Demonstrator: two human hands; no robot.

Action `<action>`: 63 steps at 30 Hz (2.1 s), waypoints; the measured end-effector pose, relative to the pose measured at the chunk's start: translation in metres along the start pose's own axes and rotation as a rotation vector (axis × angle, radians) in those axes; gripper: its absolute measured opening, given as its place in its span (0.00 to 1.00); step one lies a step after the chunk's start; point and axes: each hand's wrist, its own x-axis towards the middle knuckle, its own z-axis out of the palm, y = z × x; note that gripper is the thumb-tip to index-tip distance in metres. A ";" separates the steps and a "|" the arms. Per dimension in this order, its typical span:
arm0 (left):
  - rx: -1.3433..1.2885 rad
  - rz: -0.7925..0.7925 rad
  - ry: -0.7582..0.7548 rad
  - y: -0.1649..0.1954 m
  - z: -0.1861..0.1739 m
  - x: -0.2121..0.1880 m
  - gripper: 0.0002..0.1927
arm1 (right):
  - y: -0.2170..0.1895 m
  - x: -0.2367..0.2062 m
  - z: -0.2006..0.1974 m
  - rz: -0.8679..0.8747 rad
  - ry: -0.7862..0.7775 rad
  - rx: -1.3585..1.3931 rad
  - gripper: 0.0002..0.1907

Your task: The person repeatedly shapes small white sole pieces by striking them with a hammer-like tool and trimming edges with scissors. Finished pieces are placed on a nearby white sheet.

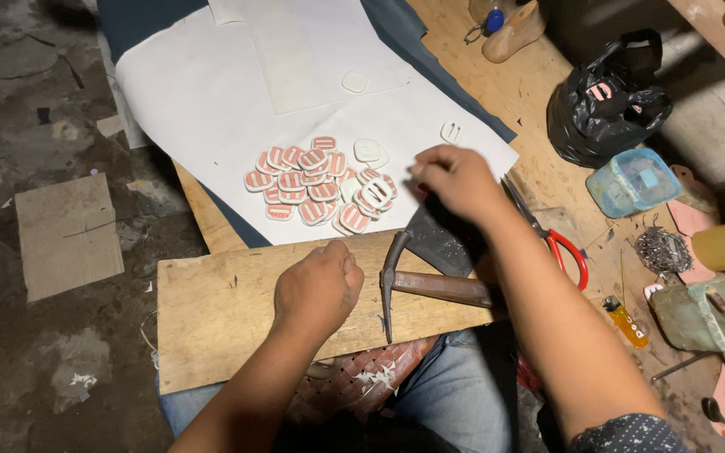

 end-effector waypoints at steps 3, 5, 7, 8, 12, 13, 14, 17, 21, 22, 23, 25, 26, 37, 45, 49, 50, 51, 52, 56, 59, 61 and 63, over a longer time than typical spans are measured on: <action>-0.011 -0.007 -0.009 0.000 0.000 0.000 0.08 | -0.029 -0.021 0.034 -0.001 -0.023 -0.195 0.20; -0.006 -0.005 -0.002 0.000 -0.001 -0.001 0.08 | -0.042 -0.030 0.044 0.035 0.013 -0.213 0.21; -0.007 0.004 0.004 0.001 -0.002 -0.002 0.08 | -0.046 -0.035 0.047 0.080 0.037 -0.132 0.19; -0.009 0.011 0.008 0.002 -0.002 -0.002 0.08 | -0.045 -0.037 0.046 0.112 0.045 -0.019 0.17; -0.026 0.034 0.040 0.004 -0.003 -0.006 0.08 | -0.024 -0.039 0.037 0.122 0.115 0.285 0.12; -0.029 0.033 0.038 0.004 -0.003 -0.007 0.08 | -0.016 -0.037 0.031 0.100 0.143 0.324 0.11; -0.032 0.032 0.037 0.004 -0.004 -0.007 0.08 | -0.008 -0.034 0.022 0.139 0.167 0.321 0.11; -0.010 0.010 0.007 0.006 -0.005 -0.007 0.09 | 0.010 -0.014 -0.008 0.249 0.228 0.395 0.11; -0.010 -0.014 -0.014 0.007 -0.006 -0.005 0.09 | 0.011 0.004 -0.027 0.295 0.236 0.269 0.13; -0.012 -0.015 -0.014 0.007 -0.007 -0.005 0.09 | 0.007 0.003 -0.023 0.288 0.229 0.126 0.14; -0.015 -0.018 -0.016 0.007 -0.006 -0.005 0.09 | 0.002 -0.001 -0.016 0.186 0.171 0.065 0.14; -0.017 -0.019 -0.019 0.006 -0.005 -0.005 0.09 | -0.010 -0.014 0.007 -0.014 0.053 -0.054 0.16; -0.015 -0.014 -0.018 0.005 -0.005 -0.005 0.09 | -0.017 -0.021 0.019 -0.081 0.083 -0.153 0.17; -0.065 0.019 0.040 0.008 -0.010 -0.007 0.09 | -0.041 -0.039 0.040 -0.277 0.374 -0.546 0.08; -0.634 -0.112 -0.063 -0.003 -0.020 -0.009 0.17 | -0.047 -0.111 0.051 0.117 0.042 0.349 0.12; -1.139 -0.177 -0.192 -0.007 -0.009 -0.015 0.20 | -0.052 -0.132 0.060 0.120 -0.050 0.583 0.13; -1.177 -0.159 -0.205 -0.006 -0.005 -0.020 0.21 | -0.054 -0.137 0.060 0.120 -0.065 0.592 0.13; -1.215 -0.140 -0.219 -0.006 -0.002 -0.023 0.22 | -0.054 -0.141 0.059 0.120 -0.079 0.599 0.13; -1.190 -0.145 -0.210 -0.007 -0.001 -0.026 0.23 | -0.054 -0.144 0.057 0.086 -0.035 0.520 0.13; -1.173 -0.174 -0.185 -0.015 0.002 -0.030 0.21 | -0.039 -0.155 0.032 -0.125 0.218 0.040 0.11; -1.195 -0.215 -0.165 -0.019 0.005 -0.027 0.16 | -0.011 -0.153 0.002 -0.325 0.434 -0.421 0.14; -1.237 -0.203 -0.147 -0.020 0.008 -0.024 0.14 | 0.011 -0.153 -0.020 -0.138 0.487 -0.622 0.16; -1.314 -0.150 -0.127 -0.020 0.009 -0.024 0.12 | 0.034 -0.158 -0.040 0.046 0.435 -0.739 0.21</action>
